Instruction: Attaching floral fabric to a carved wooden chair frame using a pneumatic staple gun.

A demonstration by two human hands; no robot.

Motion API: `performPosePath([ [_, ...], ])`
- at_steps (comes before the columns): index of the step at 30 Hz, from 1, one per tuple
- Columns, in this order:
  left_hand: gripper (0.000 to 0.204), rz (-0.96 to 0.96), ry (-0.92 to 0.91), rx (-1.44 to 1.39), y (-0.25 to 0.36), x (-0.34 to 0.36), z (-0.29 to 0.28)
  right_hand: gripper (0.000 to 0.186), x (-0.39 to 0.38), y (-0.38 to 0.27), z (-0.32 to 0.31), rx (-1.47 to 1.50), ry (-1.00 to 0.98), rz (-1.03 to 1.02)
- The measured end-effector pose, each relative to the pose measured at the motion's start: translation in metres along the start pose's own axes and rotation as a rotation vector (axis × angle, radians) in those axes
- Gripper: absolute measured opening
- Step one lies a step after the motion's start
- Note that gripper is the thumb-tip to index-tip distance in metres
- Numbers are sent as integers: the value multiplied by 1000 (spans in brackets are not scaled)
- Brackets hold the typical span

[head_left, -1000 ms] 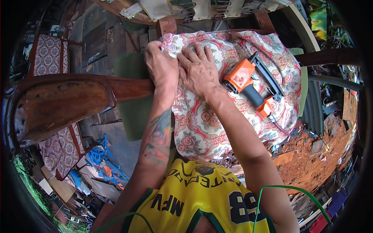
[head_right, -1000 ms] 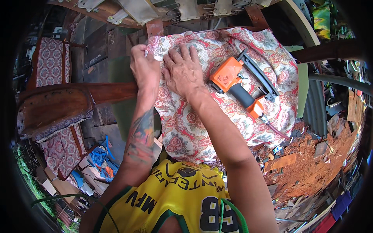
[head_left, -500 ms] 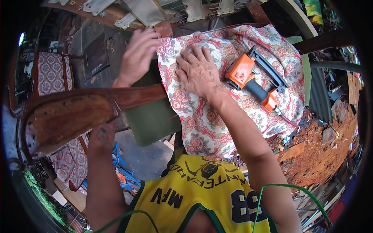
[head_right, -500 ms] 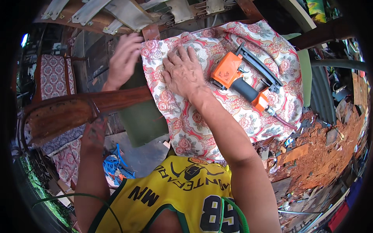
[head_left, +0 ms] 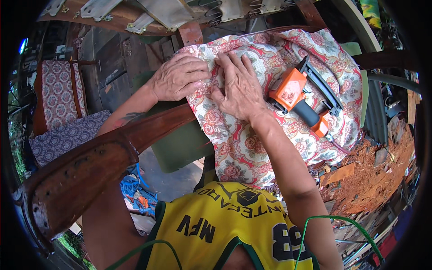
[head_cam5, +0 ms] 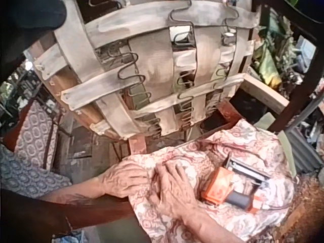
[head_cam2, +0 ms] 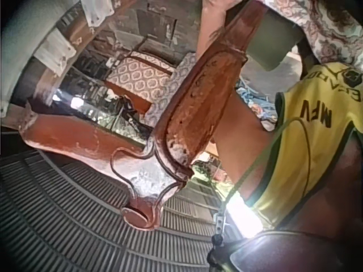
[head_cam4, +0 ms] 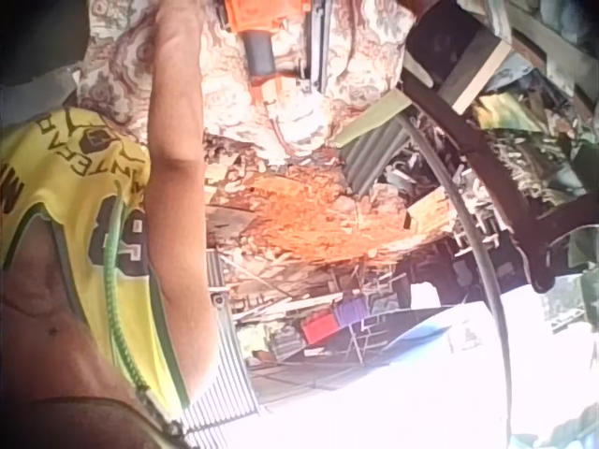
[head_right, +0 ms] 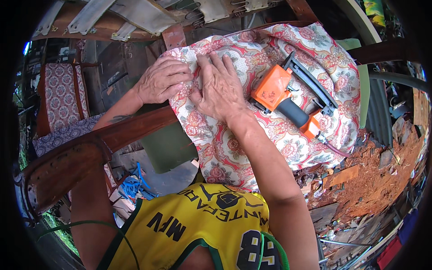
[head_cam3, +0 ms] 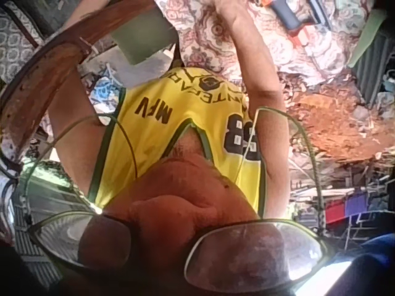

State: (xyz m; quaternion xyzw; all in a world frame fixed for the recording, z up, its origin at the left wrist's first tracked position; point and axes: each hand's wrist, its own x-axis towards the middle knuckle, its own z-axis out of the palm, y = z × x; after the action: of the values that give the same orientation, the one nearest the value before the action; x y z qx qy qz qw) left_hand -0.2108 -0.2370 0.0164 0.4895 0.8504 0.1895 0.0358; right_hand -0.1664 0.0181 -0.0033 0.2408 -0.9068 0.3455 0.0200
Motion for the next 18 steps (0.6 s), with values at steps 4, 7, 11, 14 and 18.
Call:
performPosePath([
  [4, 33, -10, 7, 43, -1, 1, 5, 84, 3, -4, 0, -74, -90, 39],
  [7, 35, 0, 35, -9, -3, -1, 11, 79, 3, -6, -2, -85, -67, 13],
  [11, 34, 23, 59, 48, -4, -5, 10, 80, 1, -6, -3, -83, -42, 1],
  [14, 33, 26, 36, 51, -4, -5, 9, 84, 4, -12, -3, -116, -66, 2],
  [18, 34, 34, 91, 68, -5, -5, 15, 65, -6, -26, -45, 108, -86, 42],
])
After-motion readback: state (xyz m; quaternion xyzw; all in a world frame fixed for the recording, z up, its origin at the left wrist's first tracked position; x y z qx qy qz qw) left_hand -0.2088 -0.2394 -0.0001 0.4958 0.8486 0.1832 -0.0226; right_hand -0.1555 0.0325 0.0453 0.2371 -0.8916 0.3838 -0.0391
